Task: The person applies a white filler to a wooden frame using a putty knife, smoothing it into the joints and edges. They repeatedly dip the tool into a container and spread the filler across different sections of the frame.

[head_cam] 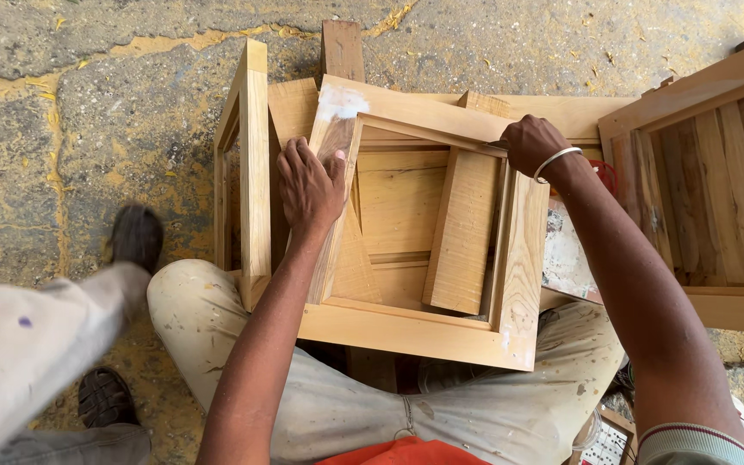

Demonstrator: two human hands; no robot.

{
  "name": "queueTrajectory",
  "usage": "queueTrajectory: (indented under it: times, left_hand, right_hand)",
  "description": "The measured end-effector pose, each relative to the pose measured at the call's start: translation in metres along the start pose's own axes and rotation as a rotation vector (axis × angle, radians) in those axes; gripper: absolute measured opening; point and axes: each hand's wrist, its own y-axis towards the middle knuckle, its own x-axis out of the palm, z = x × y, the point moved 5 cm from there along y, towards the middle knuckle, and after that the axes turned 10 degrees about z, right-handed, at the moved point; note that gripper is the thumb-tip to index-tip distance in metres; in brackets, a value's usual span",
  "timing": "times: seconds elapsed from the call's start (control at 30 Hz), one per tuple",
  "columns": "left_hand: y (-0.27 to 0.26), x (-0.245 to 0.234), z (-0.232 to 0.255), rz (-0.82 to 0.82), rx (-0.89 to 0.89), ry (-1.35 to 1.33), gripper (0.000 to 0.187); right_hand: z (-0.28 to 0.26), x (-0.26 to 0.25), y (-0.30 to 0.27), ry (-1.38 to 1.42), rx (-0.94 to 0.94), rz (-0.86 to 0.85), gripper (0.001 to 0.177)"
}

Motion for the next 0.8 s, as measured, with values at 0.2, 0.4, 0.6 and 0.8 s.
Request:
queueTrajectory:
  times: [0.2,0.4,0.6,0.8]
  left_hand:
    - [0.0,-0.006,0.003,0.033,0.019,-0.014,0.074]
    - [-0.005,-0.009,0.005,0.015,-0.003,-0.028,0.072]
    - [-0.002,-0.013,0.006,0.033,-0.013,-0.033,0.072]
    - [-0.003,-0.009,0.005,0.057,-0.011,-0.005,0.071]
  right_hand:
    - [0.002,0.027,-0.004,0.018,0.099,-0.06,0.017]
    - [0.001,0.038,-0.003,0.02,-0.013,0.113,0.006]
    - [-0.011,0.01,-0.001,0.03,-0.062,-0.043,0.038]
    - [0.043,-0.048,-0.015,0.209,0.252,0.118,0.033]
